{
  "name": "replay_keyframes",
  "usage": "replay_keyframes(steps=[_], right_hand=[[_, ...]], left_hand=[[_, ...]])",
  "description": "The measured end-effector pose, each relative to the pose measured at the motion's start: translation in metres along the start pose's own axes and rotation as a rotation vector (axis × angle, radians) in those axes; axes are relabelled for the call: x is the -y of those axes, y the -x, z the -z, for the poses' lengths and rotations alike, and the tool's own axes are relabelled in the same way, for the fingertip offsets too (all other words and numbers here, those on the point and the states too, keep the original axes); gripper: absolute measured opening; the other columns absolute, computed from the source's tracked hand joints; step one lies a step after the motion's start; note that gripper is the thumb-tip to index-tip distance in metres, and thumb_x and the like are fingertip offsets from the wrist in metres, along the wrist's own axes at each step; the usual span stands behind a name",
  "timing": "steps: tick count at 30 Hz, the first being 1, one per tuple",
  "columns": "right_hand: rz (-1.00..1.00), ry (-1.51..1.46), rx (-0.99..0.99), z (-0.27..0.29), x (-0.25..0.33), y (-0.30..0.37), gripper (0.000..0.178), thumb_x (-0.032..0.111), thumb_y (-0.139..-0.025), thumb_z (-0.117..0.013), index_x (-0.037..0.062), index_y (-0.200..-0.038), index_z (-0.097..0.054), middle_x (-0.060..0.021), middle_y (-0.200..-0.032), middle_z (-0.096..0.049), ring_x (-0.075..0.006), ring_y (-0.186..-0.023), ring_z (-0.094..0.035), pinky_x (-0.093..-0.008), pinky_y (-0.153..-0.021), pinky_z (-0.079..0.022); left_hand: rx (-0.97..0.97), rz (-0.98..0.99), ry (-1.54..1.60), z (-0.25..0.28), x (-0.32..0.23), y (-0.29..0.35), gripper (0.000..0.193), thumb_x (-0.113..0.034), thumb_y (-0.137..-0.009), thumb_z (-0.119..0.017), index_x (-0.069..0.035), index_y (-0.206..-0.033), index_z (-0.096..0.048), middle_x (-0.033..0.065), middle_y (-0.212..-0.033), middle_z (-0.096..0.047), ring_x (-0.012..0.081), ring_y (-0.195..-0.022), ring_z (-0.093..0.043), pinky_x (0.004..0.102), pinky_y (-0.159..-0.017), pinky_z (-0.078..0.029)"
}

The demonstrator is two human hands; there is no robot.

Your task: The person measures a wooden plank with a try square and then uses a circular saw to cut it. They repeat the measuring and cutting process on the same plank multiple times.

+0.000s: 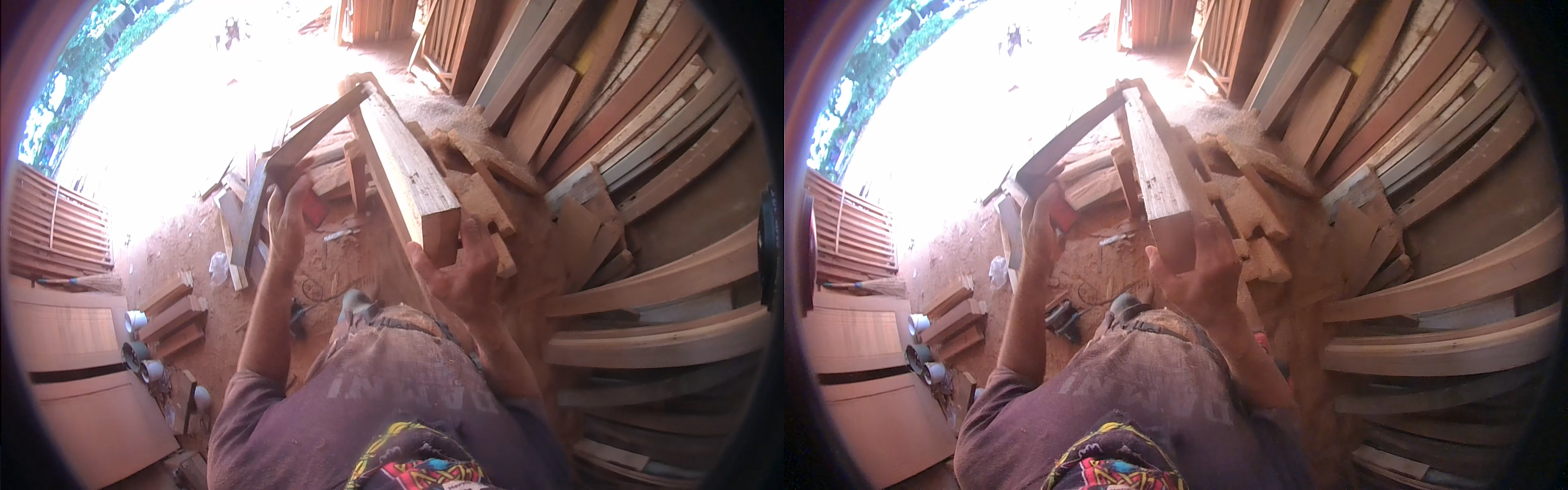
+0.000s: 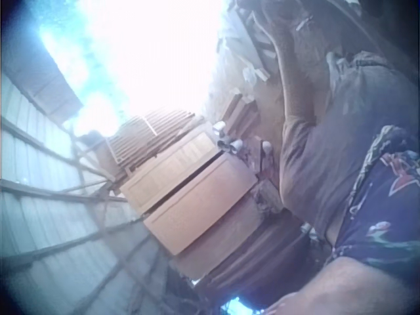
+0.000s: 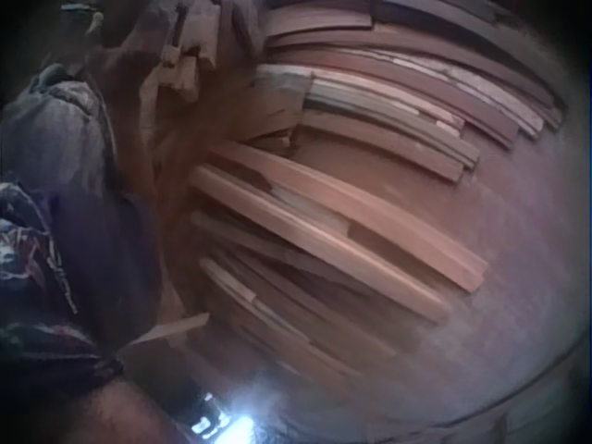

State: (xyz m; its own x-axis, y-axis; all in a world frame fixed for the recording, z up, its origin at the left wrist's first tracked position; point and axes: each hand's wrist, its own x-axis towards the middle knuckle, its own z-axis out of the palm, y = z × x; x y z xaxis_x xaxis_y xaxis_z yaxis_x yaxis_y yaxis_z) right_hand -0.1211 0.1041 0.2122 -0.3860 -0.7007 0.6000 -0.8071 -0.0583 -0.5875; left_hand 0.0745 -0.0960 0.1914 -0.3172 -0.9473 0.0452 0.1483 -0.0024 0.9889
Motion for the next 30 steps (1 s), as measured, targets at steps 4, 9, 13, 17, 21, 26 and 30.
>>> replay_keyframes(steps=[4,9,13,17,21,26,30], right_hand=[[0.029,-0.029,0.001,-0.002,0.007,0.005,0.059,0.020,-0.081,-0.092,-0.0076,-0.125,-0.064,-0.0231,-0.111,-0.068,-0.0394,-0.098,-0.070,-0.0476,-0.084,-0.058],[0.020,-0.042,0.022,-0.002,0.005,0.011,0.059,0.021,-0.082,-0.092,-0.0070,-0.125,-0.063,-0.0233,-0.112,-0.067,-0.0403,-0.099,-0.069,-0.0479,-0.086,-0.058],[-0.021,-0.053,0.043,0.001,0.005,0.014,0.057,0.020,-0.082,-0.092,-0.0066,-0.124,-0.063,-0.0230,-0.112,-0.067,-0.0400,-0.100,-0.069,-0.0478,-0.087,-0.057],[-0.032,-0.058,0.038,0.001,0.006,0.016,0.057,0.021,-0.082,-0.091,-0.0061,-0.123,-0.063,-0.0229,-0.109,-0.066,-0.0410,-0.099,-0.069,-0.0489,-0.085,-0.058],[-0.010,-0.051,0.054,0.001,0.005,0.015,0.059,0.022,-0.082,-0.089,-0.0068,-0.124,-0.061,-0.0238,-0.105,-0.063,-0.0426,-0.094,-0.068,-0.0495,-0.079,-0.058],[-0.130,-0.035,0.081,0.005,0.011,0.025,0.057,0.012,-0.078,-0.090,-0.0047,-0.123,-0.061,-0.0193,-0.111,-0.063,-0.0371,-0.099,-0.068,-0.0461,-0.085,-0.056],[-0.147,-0.054,0.108,0.020,0.029,0.026,0.064,0.012,-0.077,-0.090,-0.0055,-0.130,-0.060,-0.0204,-0.113,-0.064,-0.0374,-0.100,-0.069,-0.0449,-0.085,-0.057]], left_hand=[[0.355,-0.007,-0.218,-0.022,-0.014,-0.013,0.036,-0.019,-0.101,-0.072,0.001,-0.131,-0.071,0.0043,-0.101,-0.076,0.0107,-0.086,-0.069,0.0283,-0.075,-0.056],[0.446,-0.072,-0.493,-0.047,0.012,-0.046,0.046,-0.020,-0.094,-0.078,0.002,-0.134,-0.069,0.0127,-0.111,-0.079,0.0178,-0.099,-0.075,0.0344,-0.084,-0.060],[0.485,-0.098,-0.511,-0.049,0.020,-0.055,0.046,-0.022,-0.091,-0.080,0.004,-0.128,-0.072,0.0179,-0.114,-0.080,0.0238,-0.105,-0.076,0.0393,-0.091,-0.060],[0.527,-0.088,-0.545,-0.046,0.027,-0.063,0.045,-0.023,-0.091,-0.081,0.003,-0.127,-0.074,0.0181,-0.116,-0.080,0.0248,-0.107,-0.076,0.0407,-0.094,-0.059],[0.496,-0.010,-0.527,-0.048,0.031,-0.061,0.047,-0.022,-0.090,-0.081,0.003,-0.129,-0.073,0.0186,-0.114,-0.080,0.0235,-0.104,-0.077,0.0397,-0.090,-0.060],[0.453,0.068,-0.377,-0.057,0.038,-0.077,0.043,-0.015,-0.091,-0.075,0.003,-0.130,-0.071,0.0168,-0.109,-0.080,0.0206,-0.094,-0.077,0.0366,-0.081,-0.061],[0.423,-0.022,-0.462,-0.033,0.084,-0.158,0.038,-0.007,-0.090,-0.065,0.004,-0.126,-0.072,0.0146,-0.105,-0.079,0.0199,-0.092,-0.075,0.0369,-0.080,-0.060]])
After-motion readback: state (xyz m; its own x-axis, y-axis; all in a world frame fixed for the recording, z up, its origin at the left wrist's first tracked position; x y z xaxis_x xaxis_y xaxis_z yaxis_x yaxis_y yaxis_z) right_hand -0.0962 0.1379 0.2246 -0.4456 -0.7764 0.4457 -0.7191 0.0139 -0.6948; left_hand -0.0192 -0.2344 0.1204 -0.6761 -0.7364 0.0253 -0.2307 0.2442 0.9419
